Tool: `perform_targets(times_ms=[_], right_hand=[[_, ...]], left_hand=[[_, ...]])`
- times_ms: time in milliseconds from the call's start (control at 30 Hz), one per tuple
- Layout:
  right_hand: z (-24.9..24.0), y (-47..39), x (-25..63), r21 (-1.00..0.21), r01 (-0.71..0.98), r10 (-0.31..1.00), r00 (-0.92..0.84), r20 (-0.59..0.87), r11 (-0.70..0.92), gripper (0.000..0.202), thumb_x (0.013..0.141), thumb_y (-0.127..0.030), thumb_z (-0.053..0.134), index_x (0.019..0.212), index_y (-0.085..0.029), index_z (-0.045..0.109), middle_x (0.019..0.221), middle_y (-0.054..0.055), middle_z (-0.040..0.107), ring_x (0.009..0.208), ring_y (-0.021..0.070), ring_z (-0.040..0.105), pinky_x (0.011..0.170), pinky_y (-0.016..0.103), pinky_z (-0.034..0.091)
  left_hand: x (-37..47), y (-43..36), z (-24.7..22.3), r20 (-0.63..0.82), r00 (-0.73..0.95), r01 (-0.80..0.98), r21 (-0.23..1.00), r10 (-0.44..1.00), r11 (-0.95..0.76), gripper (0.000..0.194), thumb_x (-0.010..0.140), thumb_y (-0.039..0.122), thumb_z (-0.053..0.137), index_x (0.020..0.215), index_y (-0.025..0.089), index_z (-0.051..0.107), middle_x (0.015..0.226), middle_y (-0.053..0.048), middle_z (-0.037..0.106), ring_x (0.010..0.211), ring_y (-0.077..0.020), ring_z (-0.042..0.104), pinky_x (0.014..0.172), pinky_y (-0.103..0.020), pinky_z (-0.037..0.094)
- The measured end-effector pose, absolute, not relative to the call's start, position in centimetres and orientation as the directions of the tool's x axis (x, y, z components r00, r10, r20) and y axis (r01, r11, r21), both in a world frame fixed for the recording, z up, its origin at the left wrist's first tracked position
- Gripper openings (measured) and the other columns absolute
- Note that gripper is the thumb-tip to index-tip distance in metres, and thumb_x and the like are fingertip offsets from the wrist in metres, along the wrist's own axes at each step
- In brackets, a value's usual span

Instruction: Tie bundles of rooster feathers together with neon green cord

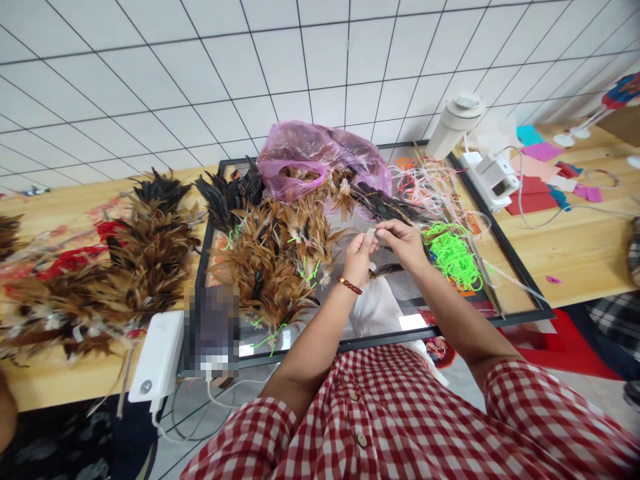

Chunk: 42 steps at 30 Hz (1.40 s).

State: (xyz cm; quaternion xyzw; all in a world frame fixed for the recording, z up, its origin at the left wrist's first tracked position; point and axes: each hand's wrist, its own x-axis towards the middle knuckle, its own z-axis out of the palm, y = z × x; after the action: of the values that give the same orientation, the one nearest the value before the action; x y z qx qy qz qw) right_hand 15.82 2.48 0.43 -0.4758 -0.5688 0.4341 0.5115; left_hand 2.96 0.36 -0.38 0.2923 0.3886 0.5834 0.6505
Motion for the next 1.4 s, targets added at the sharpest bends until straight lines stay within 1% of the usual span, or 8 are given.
perform_targets(times_ms=[200, 433, 600, 767, 867, 1033, 1200, 1400], right_hand=[[0.9, 2.3, 16.5, -0.975, 0.082, 0.969, -0.160, 0.190, 0.205, 0.040, 0.078, -0.062, 0.082, 0.075, -0.022, 0.078, 0.081, 0.003, 0.066, 0.073, 0.0152, 0.061, 0.068, 0.031, 0.054], [0.9, 5.4, 16.5, -0.951, 0.228, 0.968, -0.183, 0.171, 0.211, 0.034, 0.085, -0.055, 0.075, 0.079, -0.021, 0.074, 0.077, 0.002, 0.066, 0.069, 0.0159, 0.058, 0.068, 0.032, 0.051], [2.3, 11.6, 14.7, -0.552, 0.749, 0.918, -0.196, 0.345, 0.367, 0.027, 0.088, -0.022, 0.065, 0.110, -0.018, 0.080, 0.106, 0.011, 0.072, 0.095, 0.0250, 0.066, 0.087, 0.038, 0.051], [3.7, 13.8, 14.0, -0.207, 0.924, 0.940, -0.286, 0.186, 0.322, 0.029, 0.092, -0.022, 0.058, 0.107, -0.014, 0.081, 0.119, 0.018, 0.073, 0.103, 0.0314, 0.067, 0.087, 0.041, 0.048], [4.0, 12.8, 15.0, -0.297, 0.909, 0.934, -0.205, 0.292, 0.293, 0.025, 0.091, -0.023, 0.057, 0.094, -0.016, 0.081, 0.103, 0.015, 0.077, 0.096, 0.0284, 0.068, 0.083, 0.039, 0.047], [3.9, 7.6, 15.8, -0.674, 0.674, 0.930, -0.051, 0.364, 0.301, 0.016, 0.083, -0.031, 0.065, 0.080, -0.018, 0.076, 0.071, 0.004, 0.069, 0.065, 0.0174, 0.057, 0.066, 0.032, 0.043], [2.9, 2.2, 14.1, -0.973, 0.201, 0.993, 0.007, 0.118, 0.114, 0.024, 0.076, -0.044, 0.075, 0.071, -0.021, 0.071, 0.062, 0.000, 0.065, 0.057, 0.0132, 0.053, 0.060, 0.029, 0.044], [1.6, 1.2, 12.3, -0.986, -0.109, 0.990, 0.042, -0.134, -0.129, 0.035, 0.058, -0.047, 0.089, 0.057, -0.019, 0.067, 0.051, -0.003, 0.056, 0.048, 0.0065, 0.038, 0.051, 0.024, 0.032]], left_hand=[[3.2, 0.0, -1.3, -0.075, 0.138, -0.497, 0.858, 0.988, 0.134, 0.059, 0.064, 0.074, 0.083, 0.071, 0.017, 0.068, 0.059, 0.005, 0.052, 0.062, -0.0091, 0.047, 0.071, -0.027, 0.045], [3.4, 0.2, -1.2, -0.213, 0.078, -0.626, 0.750, 0.974, 0.214, 0.043, 0.081, 0.053, 0.081, 0.067, 0.018, 0.061, 0.053, 0.006, 0.044, 0.057, -0.0088, 0.051, 0.067, -0.025, 0.042], [3.0, 0.5, -0.4, -0.293, 0.086, -0.752, 0.607, 0.952, 0.255, 0.039, 0.087, 0.043, 0.078, 0.066, 0.018, 0.057, 0.049, 0.008, 0.037, 0.052, -0.0083, 0.050, 0.069, -0.026, 0.046], [2.9, 0.6, -0.2, -0.308, 0.084, -0.795, 0.552, 0.948, 0.250, 0.039, 0.088, 0.040, 0.078, 0.065, 0.017, 0.056, 0.047, 0.009, 0.036, 0.050, -0.0084, 0.049, 0.067, -0.026, 0.046], [2.9, 0.7, -0.1, -0.325, 0.083, -0.815, 0.522, 0.942, 0.252, 0.038, 0.091, 0.036, 0.075, 0.065, 0.017, 0.055, 0.047, 0.008, 0.037, 0.050, -0.0085, 0.049, 0.066, -0.025, 0.046], [2.8, 0.8, 0.2, -0.385, 0.059, -0.842, 0.476, 0.921, 0.253, 0.033, 0.094, 0.033, 0.071, 0.071, 0.018, 0.053, 0.059, 0.005, 0.047, 0.062, -0.0090, 0.058, 0.072, -0.025, 0.050], [2.6, 1.0, 0.3, -0.432, 0.028, -0.867, 0.438, 0.901, 0.237, 0.026, 0.097, 0.031, 0.064, 0.076, 0.018, 0.055, 0.079, -0.001, 0.067, 0.075, -0.0112, 0.065, 0.079, -0.027, 0.053], [2.5, 1.0, 0.5, -0.394, 0.076, -0.852, 0.451, 0.916, 0.265, 0.030, 0.098, 0.031, 0.063, 0.072, 0.017, 0.056, 0.089, -0.004, 0.071, 0.075, -0.0123, 0.064, 0.079, -0.029, 0.052]])
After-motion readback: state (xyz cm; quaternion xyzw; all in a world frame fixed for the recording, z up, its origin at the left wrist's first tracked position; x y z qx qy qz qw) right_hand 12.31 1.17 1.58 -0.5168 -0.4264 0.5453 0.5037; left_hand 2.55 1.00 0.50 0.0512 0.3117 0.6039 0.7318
